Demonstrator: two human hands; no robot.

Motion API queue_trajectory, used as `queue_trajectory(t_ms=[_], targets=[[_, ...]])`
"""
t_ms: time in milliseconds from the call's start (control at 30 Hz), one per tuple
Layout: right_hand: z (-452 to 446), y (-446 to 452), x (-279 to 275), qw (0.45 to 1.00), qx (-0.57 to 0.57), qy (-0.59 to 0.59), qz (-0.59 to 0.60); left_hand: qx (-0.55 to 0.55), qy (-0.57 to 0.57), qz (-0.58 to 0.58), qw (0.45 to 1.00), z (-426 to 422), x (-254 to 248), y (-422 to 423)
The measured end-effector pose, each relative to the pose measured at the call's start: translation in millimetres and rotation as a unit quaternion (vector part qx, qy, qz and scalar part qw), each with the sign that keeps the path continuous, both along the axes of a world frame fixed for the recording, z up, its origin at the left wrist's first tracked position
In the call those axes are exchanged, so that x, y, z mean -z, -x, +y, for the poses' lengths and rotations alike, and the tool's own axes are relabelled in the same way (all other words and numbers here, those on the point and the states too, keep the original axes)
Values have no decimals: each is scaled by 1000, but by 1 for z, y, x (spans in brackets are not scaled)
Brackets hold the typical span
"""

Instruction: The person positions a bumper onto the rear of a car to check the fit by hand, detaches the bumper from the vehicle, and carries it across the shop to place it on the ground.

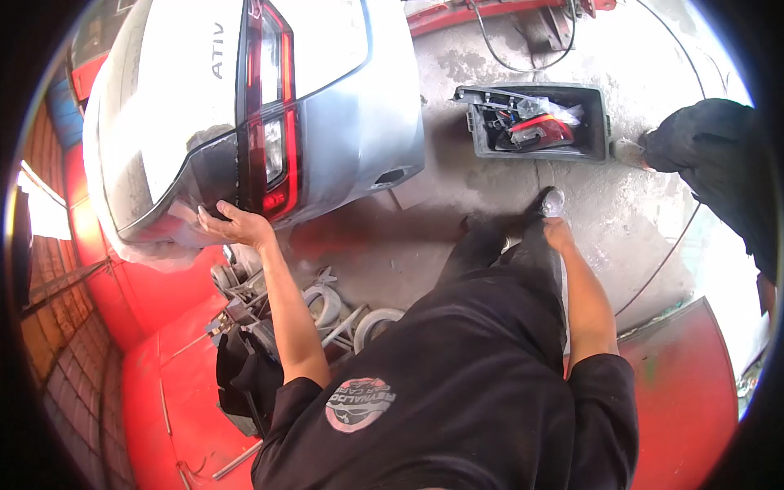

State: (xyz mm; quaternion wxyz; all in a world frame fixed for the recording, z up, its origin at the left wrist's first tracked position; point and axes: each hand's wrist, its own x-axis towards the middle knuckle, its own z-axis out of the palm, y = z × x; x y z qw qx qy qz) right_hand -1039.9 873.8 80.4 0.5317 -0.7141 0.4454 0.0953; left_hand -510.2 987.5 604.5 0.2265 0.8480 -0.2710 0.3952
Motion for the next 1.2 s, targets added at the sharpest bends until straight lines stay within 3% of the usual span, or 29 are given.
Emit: queue_trajectory(t_ms=[133, 200, 333, 500, 767, 1000, 1133, 1200], targets=[[8, -26, 13, 986, 83, -146, 7, -9, -14, -14, 1000, 2, 3, -6], [20, -32, 29, 995, 46, -58, -69, -12, -19, -17, 1000, 1, 4, -7], [40, -40, 39, 990, 38, -110, -84, -3, -13, -19, 1000, 2, 4, -10], [55, -35, 46, 996, 6, -66, -57, -3, -18, -14, 1000, 0, 3, -6], [6, -42, -21, 997, -59, -38, -16, 2, 29, -23, 999, 6, 4, -10], [-12, -38, -34, 993, -111, -35, -25, 29, 99, 2, 995, 11, 1, -15], [-30, -25, -8, 978, -183, 83, -62, 4, 76, -32, 997, 11, 1, -13], [-47, -21, 1, 985, -159, 35, -49, -11, 68, -63, 996, 10, -3, -11]])
